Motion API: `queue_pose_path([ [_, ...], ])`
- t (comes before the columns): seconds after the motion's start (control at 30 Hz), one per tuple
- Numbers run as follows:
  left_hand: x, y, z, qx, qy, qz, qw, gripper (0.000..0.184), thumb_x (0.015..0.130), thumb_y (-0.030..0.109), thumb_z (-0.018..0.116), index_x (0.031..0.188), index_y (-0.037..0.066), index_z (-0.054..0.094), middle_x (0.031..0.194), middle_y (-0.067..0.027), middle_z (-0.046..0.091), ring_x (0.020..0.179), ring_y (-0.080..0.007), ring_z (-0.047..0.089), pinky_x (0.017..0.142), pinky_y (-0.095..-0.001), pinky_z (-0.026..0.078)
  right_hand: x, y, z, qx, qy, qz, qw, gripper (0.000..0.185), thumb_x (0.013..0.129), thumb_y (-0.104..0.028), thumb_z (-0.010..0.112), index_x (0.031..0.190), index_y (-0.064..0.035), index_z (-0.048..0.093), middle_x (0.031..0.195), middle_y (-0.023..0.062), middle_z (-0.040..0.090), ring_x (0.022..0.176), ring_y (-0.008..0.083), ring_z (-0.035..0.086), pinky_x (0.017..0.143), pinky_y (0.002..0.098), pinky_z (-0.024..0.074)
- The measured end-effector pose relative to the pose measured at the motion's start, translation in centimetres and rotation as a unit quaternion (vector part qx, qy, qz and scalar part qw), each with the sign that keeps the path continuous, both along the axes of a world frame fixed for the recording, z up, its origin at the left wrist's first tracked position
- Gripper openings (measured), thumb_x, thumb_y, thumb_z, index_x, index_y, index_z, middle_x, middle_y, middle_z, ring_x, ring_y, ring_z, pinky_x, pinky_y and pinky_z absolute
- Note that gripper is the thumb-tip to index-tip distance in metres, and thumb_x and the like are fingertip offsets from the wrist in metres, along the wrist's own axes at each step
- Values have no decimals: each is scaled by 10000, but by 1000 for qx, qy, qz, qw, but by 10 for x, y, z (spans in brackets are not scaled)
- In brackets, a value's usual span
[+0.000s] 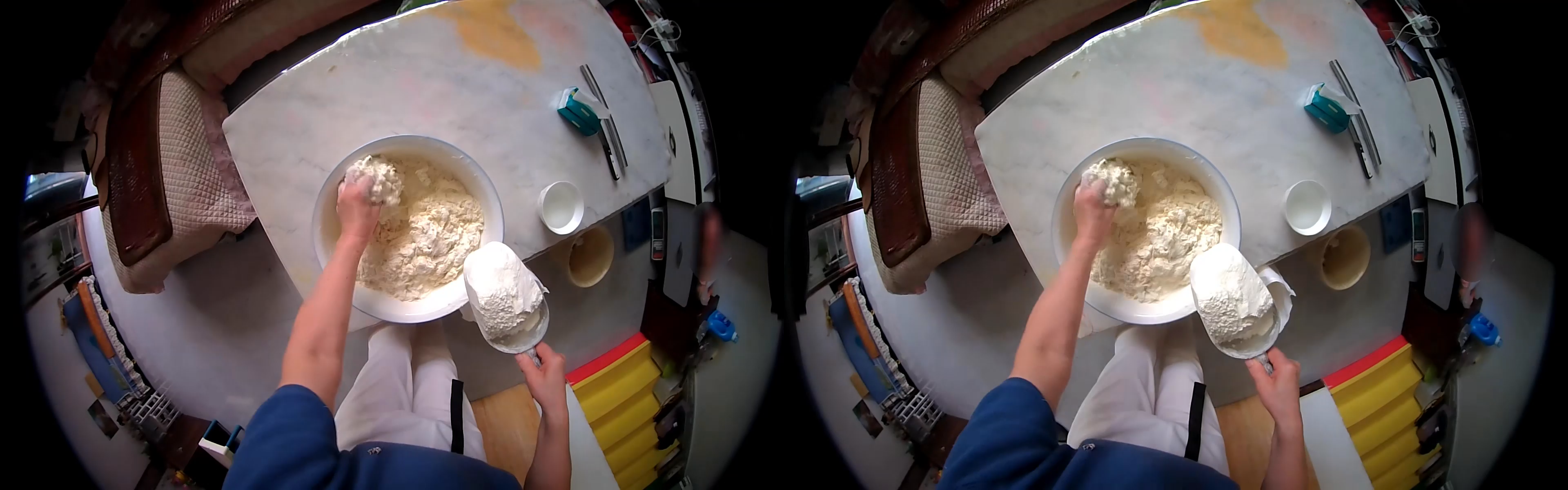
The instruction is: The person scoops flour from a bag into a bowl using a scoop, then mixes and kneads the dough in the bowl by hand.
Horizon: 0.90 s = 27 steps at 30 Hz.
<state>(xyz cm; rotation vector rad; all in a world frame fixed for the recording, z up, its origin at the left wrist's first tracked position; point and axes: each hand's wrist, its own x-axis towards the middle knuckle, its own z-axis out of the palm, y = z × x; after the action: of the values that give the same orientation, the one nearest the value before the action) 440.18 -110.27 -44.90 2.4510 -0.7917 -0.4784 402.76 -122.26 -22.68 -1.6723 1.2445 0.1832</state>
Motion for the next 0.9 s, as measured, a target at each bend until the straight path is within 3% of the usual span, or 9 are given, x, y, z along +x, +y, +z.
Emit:
queue_pose_path([
  [0.07,-8,14,-22,47,-107,-96,989,359,772,20,644,1100,163,673,1361,-145,510,1153,-446,524,895,-484,522,2,-2,-1,-10,-15,5,1000,161,833,-81,707,908,51,651,617,48,589,565,52,477,500,274,382],
  [0.17,-27,12,-31,118,-113,-118,979,409,813,-11,570,1159,187,660,1433,-130,456,1252,-449,461,918,-498,518,6,-4,5,-15,-22,10,1000,158,836,-80,703,910,50,654,614,47,587,567,50,482,502,273,384],
  [0.37,-32,18,10,172,-57,-140,973,537,766,-21,626,1252,207,613,1474,-158,407,1328,-481,364,1004,-525,465,11,-7,11,2,-14,17,1000,158,834,-77,700,911,52,653,613,58,594,560,60,499,510,283,399],
  [0.5,-42,45,37,52,-51,-68,995,483,754,8,669,1226,72,596,1435,-214,429,1272,-484,404,1040,-497,407,8,-6,6,-1,-21,17,1000,161,832,-81,703,912,49,652,607,75,585,545,73,496,508,289,400],
  [0.53,-48,50,42,40,-71,-29,996,478,775,82,710,1228,10,575,1361,-244,485,1208,-453,459,1007,-490,419,6,-5,4,-6,-27,19,999,163,831,-83,704,912,48,651,605,79,583,541,76,493,506,290,400],
  [0.63,-58,55,40,172,129,11,977,509,795,196,748,1229,2,567,1313,-264,517,1185,-435,485,1001,-484,419,1,-5,1,5,-40,13,999,165,829,-84,707,912,48,651,604,87,578,540,79,493,507,290,400],
  [0.67,-64,55,31,214,137,-34,967,602,792,325,779,1272,36,558,1308,-262,532,1235,-405,486,998,-496,431,-1,-6,-1,4,-35,14,999,166,829,-84,707,913,48,651,607,85,581,545,77,495,509,290,401],
  [0.77,-112,40,-3,203,21,-111,973,702,756,418,800,1328,99,546,1393,-238,478,1319,-412,425,1010,-559,427,-3,-4,-2,7,-24,12,1000,168,829,-82,708,919,49,654,617,75,588,561,73,500,516,286,404],
  [0.9,-138,13,32,227,135,-108,958,811,680,433,852,1384,211,517,1511,-167,357,1373,-476,325,1039,-621,397,5,-3,5,22,-22,0,1000,167,829,-76,706,928,50,658,633,56,596,578,65,502,523,278,403],
])
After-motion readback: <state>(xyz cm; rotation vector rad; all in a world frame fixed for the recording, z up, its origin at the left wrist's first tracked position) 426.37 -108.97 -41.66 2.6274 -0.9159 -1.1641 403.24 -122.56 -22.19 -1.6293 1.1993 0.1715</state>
